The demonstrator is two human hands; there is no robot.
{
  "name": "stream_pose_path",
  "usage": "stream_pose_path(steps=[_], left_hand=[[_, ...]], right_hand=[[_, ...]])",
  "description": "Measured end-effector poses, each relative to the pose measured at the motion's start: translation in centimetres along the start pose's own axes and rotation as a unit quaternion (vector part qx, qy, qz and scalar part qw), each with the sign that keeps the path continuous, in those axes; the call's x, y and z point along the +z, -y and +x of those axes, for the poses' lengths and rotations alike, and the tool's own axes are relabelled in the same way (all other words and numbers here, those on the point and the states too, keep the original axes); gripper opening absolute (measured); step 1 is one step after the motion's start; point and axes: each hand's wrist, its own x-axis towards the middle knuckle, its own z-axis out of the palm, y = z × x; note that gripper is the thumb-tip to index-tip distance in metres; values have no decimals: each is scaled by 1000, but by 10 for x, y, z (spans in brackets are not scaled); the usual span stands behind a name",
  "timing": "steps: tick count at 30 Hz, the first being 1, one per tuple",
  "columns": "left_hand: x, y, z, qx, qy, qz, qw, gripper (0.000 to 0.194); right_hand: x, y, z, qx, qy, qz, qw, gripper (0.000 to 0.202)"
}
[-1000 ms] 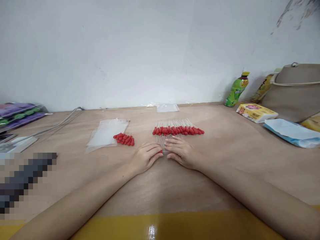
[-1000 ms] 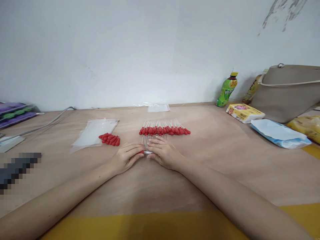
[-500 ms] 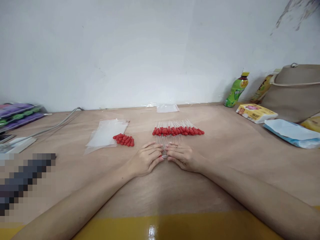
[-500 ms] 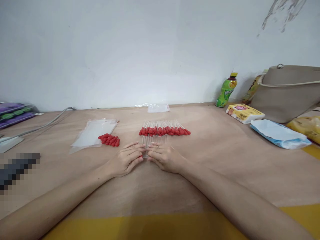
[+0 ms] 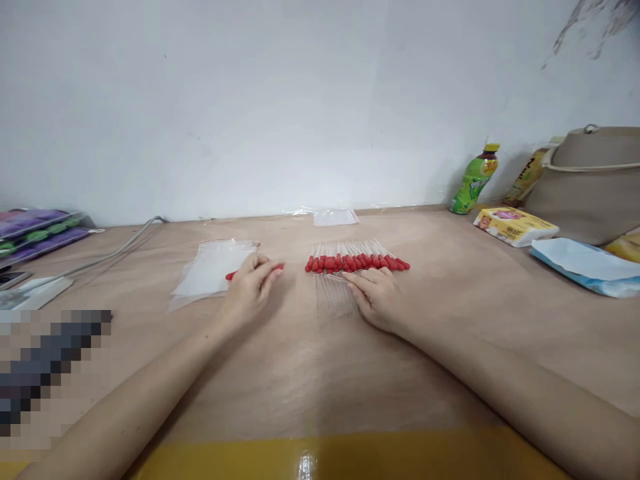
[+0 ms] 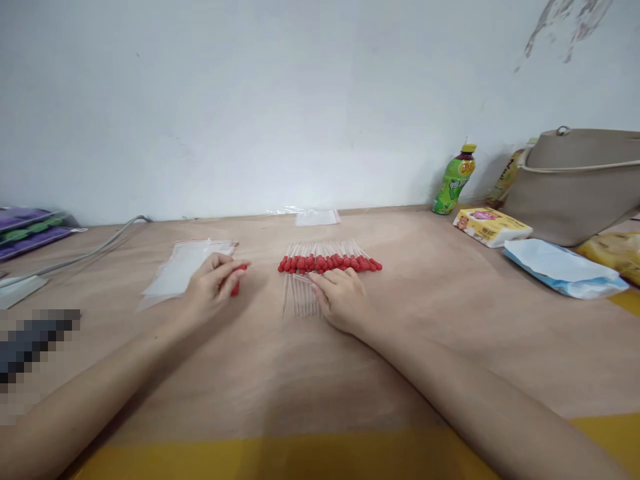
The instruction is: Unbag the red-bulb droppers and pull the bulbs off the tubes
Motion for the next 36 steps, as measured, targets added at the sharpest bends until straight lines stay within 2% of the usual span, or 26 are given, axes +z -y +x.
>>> stream_pose_path(steps=[3,7,11,15,18,27,30,33,36], left_hand=[[-15,21,14,-94,-5,43,995,28],[-37,56,23,-241,42,48,968,34],[-45,81,21,-306,48,27,950,39],[-40,94,15,-316,57,40,946,36],[-36,101,11,-316,87,48,944,35],[-31,109,7,-371,140,18,918,39],[-32,109,8,-367,136,28,920,38],[-33,102,9,-341,118,84,929,33],[-31,83,10,-269,55,155,949,29]], right_hand=[[5,9,6,21,23,19,999,27],[6,10,9,49,18,32,998,18],[7,9,10,41,28,30,998,15],[9,10,8,35,43,52,997,15],[9,11,7,26,60,84,994,17],[-2,17,8,-15,108,91,990,41],[-2,17,8,-20,107,101,989,42],[-1,16,7,-15,86,109,990,36],[2,14,6,1,44,113,993,27]])
